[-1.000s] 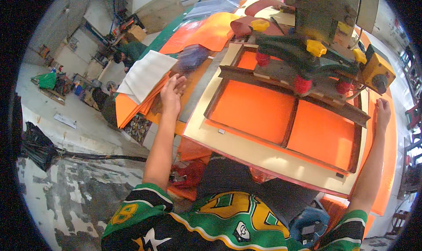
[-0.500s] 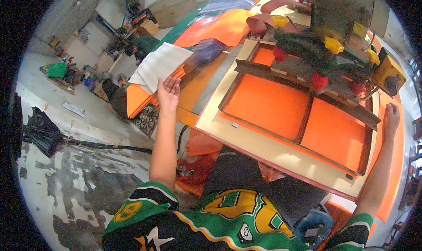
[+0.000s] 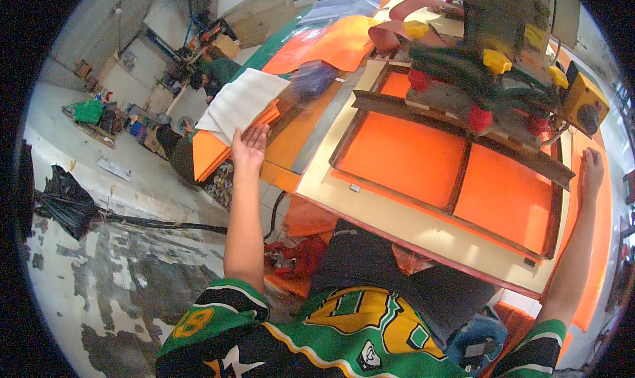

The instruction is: The person positions fabric sheets onto a press machine table, operates the machine to press the material, handles foam padding inserts, and aligns additional fabric pieces onto the press.

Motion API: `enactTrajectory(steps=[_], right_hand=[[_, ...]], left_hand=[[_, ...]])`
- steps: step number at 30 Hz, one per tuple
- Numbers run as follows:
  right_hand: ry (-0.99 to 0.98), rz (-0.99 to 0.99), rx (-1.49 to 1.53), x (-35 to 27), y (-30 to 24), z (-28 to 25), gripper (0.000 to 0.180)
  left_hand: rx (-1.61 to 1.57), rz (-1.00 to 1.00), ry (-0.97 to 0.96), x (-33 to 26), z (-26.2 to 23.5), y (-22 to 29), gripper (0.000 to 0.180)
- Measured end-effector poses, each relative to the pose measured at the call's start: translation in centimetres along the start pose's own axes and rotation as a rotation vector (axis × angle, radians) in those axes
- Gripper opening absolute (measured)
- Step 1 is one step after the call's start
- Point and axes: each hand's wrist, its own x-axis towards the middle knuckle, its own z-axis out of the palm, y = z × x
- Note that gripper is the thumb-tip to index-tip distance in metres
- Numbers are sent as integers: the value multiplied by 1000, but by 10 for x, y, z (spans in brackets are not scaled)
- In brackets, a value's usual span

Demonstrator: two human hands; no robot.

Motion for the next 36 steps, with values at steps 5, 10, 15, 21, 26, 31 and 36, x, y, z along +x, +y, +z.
enactTrajectory(steps=[5,10,15,21,26,31,36], right_hand=[[23,-3,-75,13,19,-9,24],[-8,6,-172,21,26,-15,27],[3,19,-72,12,18,-8,25],[1,3,-39,8,14,-11,22],[-6,-26,-6,11,19,-4,21],[2,-33,-161,11,22,-8,25],[-1,-28,-7,21,33,-22,22]], left_hand=[[-78,76,2,7,-7,4,53],[-41,86,19,8,-8,8,50],[-44,64,67,9,-9,14,50],[9,80,157,11,-14,11,52],[9,160,112,-2,-18,11,45],[50,193,152,-56,-20,-7,45],[185,24,-50,-100,-42,-15,49]])
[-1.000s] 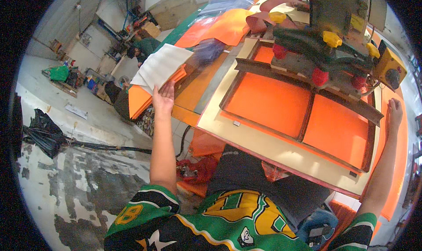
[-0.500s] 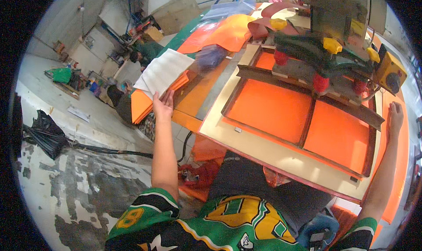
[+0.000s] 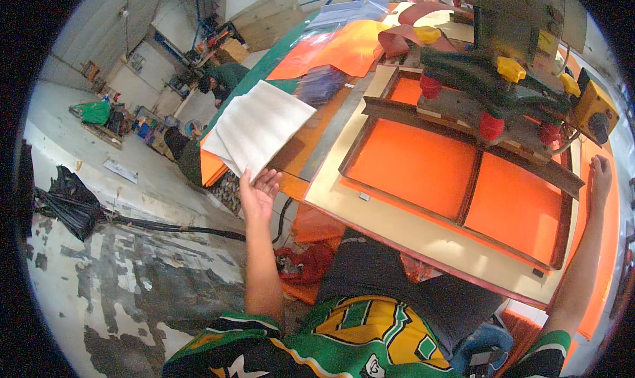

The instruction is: The person positions fabric sheets onto a press machine table, operates the machine to press the material, handles foam padding inserts, and aligns additional fabric pieces onto the press.

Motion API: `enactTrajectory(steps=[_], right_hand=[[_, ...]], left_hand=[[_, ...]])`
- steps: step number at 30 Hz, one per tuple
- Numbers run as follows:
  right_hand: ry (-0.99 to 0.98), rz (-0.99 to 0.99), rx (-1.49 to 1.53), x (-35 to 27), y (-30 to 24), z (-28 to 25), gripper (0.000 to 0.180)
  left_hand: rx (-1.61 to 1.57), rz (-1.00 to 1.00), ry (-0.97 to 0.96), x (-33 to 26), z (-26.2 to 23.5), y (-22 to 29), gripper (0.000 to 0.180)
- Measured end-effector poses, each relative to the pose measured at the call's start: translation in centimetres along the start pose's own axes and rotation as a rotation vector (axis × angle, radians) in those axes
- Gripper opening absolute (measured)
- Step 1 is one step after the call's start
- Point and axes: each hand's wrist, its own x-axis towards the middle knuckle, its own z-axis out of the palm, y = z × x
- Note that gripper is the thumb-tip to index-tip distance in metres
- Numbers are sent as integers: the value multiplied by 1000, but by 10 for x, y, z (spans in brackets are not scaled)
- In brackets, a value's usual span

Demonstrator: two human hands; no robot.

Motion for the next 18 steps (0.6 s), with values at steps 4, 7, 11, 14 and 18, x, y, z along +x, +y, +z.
enactTrajectory(steps=[4,7,11,14,18], right_hand=[[-4,71,30,-9,0,14,20],[-120,105,-5,-1,-7,-14,19],[8,26,54,-3,-5,11,19],[-26,18,-39,-6,-6,18,21],[-38,-24,-89,7,5,-5,27]], left_hand=[[-73,89,-50,-6,-16,27,59],[-88,39,11,27,-35,41,58],[-138,85,-55,87,-62,46,59],[-101,78,-48,96,-55,54,56],[-46,37,-41,92,-37,45,54]])
